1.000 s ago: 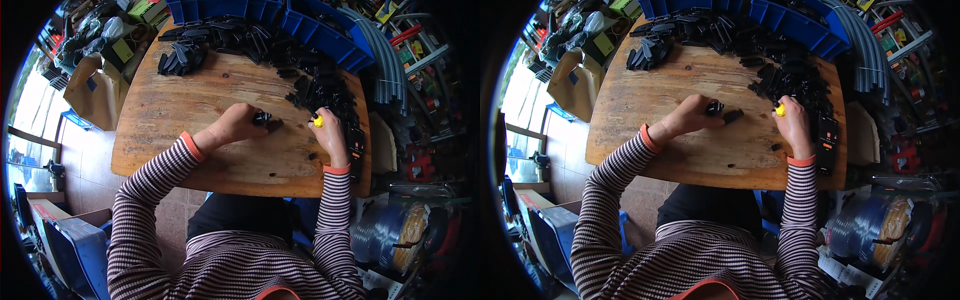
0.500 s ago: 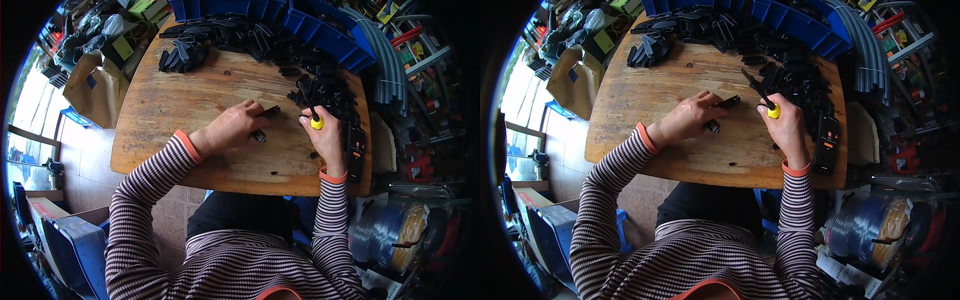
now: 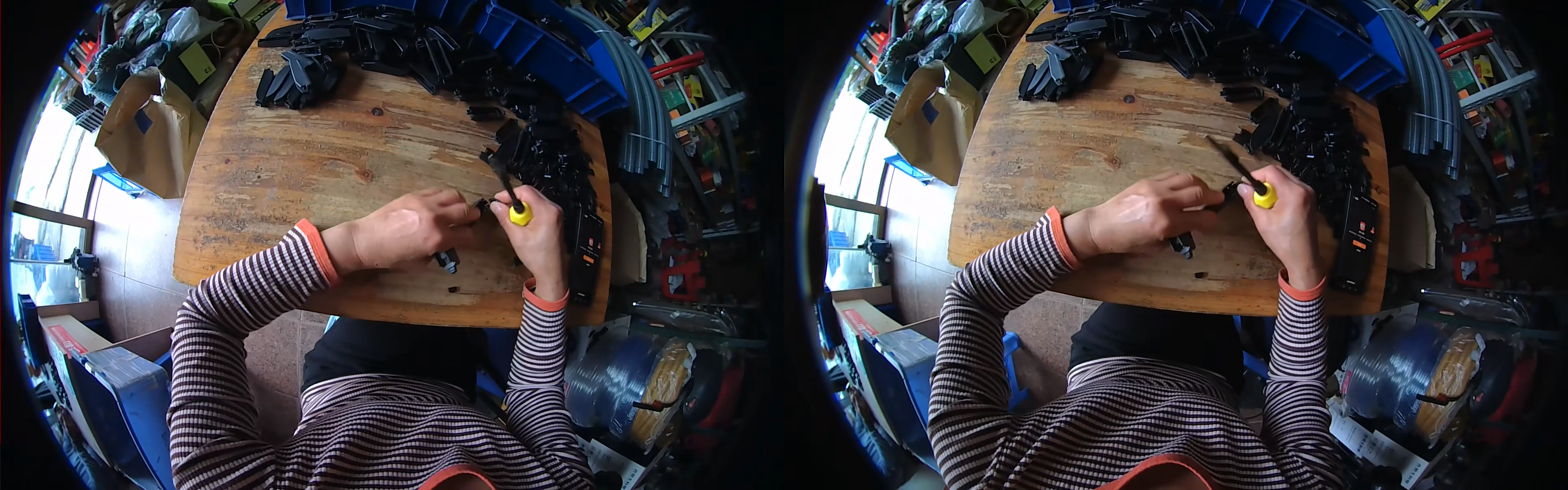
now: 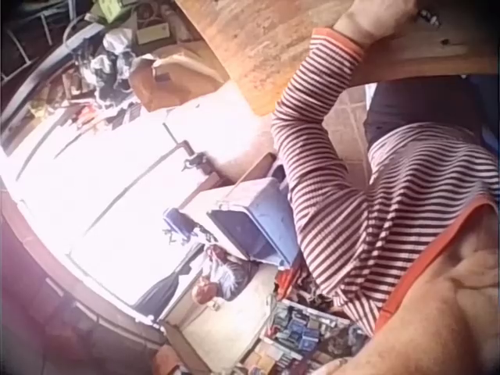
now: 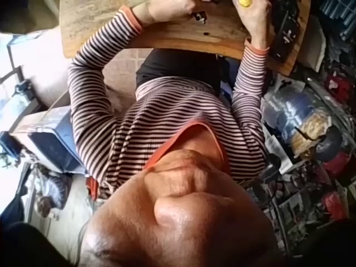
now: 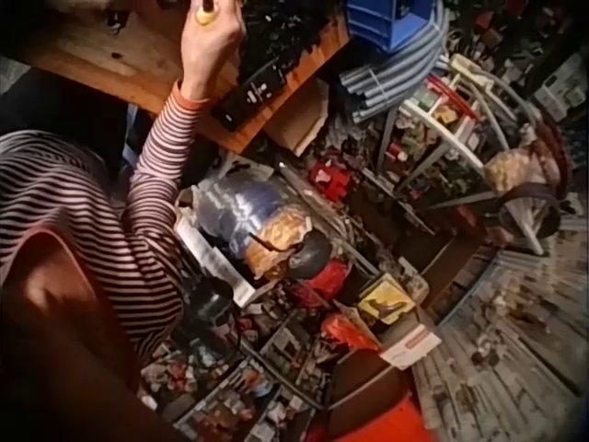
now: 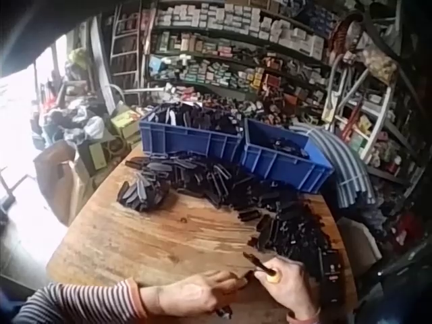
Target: Assembling small black mechanical components using a screwdriver at a workbench.
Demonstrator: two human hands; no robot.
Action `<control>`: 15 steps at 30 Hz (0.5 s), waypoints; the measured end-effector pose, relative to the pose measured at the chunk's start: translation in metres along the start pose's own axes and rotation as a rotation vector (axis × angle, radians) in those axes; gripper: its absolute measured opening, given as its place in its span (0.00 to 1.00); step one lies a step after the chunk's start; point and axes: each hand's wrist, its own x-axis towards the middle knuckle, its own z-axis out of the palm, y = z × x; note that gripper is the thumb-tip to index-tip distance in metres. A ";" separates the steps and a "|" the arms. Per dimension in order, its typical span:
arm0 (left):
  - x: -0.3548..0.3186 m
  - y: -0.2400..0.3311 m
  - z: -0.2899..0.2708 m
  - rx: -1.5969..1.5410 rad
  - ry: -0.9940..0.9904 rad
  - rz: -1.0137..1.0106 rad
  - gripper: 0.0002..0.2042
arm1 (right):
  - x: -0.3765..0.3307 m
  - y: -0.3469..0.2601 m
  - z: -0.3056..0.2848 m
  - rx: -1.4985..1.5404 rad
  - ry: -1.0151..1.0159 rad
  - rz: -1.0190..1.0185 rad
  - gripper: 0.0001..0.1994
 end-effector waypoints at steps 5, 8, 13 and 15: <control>-0.003 0.000 0.020 0.006 -0.066 0.014 0.19 | -0.002 -0.003 0.005 -0.012 0.019 -0.028 0.07; 0.000 0.006 0.024 0.064 -0.075 -0.009 0.18 | 0.000 -0.004 0.005 -0.035 -0.047 -0.031 0.07; 0.004 0.023 0.039 0.151 -0.025 -0.088 0.15 | -0.004 -0.007 0.009 -0.171 -0.066 -0.110 0.06; 0.009 0.031 0.043 0.159 -0.058 -0.126 0.13 | -0.006 -0.004 0.013 -0.233 -0.082 -0.112 0.09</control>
